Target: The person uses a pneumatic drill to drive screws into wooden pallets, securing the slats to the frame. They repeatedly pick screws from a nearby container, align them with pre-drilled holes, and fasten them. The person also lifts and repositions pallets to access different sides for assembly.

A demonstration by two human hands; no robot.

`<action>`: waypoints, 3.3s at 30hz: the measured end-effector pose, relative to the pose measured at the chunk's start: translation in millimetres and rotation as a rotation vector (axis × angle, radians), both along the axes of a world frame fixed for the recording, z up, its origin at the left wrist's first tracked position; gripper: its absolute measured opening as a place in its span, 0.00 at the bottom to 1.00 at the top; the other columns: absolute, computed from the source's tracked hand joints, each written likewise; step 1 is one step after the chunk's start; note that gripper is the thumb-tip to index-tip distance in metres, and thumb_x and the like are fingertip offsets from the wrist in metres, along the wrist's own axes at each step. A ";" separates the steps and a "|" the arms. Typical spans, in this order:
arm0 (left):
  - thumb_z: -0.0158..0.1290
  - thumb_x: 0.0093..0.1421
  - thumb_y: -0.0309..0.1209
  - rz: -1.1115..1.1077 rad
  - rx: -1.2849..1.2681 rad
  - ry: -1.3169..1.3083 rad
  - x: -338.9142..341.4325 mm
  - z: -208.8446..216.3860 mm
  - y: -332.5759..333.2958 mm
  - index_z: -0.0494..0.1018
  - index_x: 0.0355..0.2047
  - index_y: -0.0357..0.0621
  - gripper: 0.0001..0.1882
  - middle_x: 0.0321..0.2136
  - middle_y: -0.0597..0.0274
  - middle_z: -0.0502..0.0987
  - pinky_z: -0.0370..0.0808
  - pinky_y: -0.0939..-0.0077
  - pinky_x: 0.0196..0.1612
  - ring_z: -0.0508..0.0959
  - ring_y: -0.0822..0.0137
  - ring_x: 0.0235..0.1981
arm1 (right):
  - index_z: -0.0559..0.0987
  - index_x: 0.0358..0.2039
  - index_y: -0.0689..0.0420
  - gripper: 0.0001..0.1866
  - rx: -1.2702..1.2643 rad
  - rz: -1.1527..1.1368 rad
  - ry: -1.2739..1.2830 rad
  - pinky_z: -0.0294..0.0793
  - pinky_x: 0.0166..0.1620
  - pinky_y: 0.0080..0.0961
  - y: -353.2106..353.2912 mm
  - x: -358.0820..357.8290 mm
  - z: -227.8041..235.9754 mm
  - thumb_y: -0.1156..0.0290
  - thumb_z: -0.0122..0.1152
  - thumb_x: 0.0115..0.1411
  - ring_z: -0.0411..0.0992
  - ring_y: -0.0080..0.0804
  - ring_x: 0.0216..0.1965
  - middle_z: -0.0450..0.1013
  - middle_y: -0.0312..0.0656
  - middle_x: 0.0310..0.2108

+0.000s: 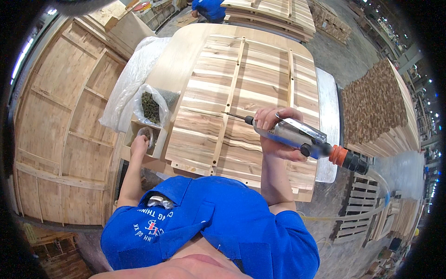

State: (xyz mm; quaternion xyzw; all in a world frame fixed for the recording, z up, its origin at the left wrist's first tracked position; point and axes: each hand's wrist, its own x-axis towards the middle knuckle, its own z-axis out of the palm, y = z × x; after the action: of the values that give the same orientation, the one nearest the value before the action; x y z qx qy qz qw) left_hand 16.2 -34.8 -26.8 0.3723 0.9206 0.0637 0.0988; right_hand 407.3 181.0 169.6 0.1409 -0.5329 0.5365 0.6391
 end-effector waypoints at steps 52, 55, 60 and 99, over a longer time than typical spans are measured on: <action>0.50 0.54 0.34 -0.844 0.453 -0.255 125.9 -41.0 535.3 0.76 0.34 0.54 0.08 0.33 0.63 0.75 0.73 0.69 0.36 0.76 0.62 0.36 | 0.64 0.42 0.61 0.53 -0.051 -0.456 -0.085 0.67 0.28 0.31 233.2 -31.9 -89.3 0.20 0.37 0.37 0.65 0.32 0.21 0.65 0.40 0.20; 0.49 0.54 0.34 -0.942 0.208 -0.218 147.5 -50.4 566.3 0.74 0.39 0.52 0.12 0.37 0.60 0.74 0.72 0.65 0.41 0.74 0.59 0.40 | 0.64 0.42 0.61 0.52 -0.086 -0.458 -0.098 0.67 0.28 0.30 238.2 -25.9 -95.0 0.21 0.40 0.38 0.65 0.31 0.21 0.65 0.40 0.19; 0.51 0.53 0.35 -0.904 -0.034 -0.191 163.2 -64.9 600.5 0.73 0.34 0.47 0.10 0.37 0.58 0.74 0.71 0.64 0.40 0.74 0.57 0.40 | 0.65 0.42 0.61 0.51 -0.133 -0.464 -0.081 0.67 0.27 0.30 250.1 -17.2 -100.6 0.21 0.39 0.38 0.65 0.31 0.20 0.66 0.40 0.19; 0.49 0.58 0.27 -0.253 0.765 -1.488 134.3 -47.8 522.9 0.70 0.38 0.37 0.09 0.29 0.64 0.78 0.55 0.91 0.13 0.60 0.87 0.12 | 0.63 0.41 0.64 0.53 -0.099 -0.397 -0.221 0.71 0.29 0.30 324.2 -109.7 -128.9 0.21 0.42 0.37 0.68 0.33 0.23 0.67 0.44 0.21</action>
State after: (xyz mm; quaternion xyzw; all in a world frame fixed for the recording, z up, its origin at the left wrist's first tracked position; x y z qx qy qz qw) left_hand 150.4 488.2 -74.6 0.3413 0.4823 0.5878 0.5527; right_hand 297.6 505.2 40.7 -0.0579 -0.5897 0.4379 0.6761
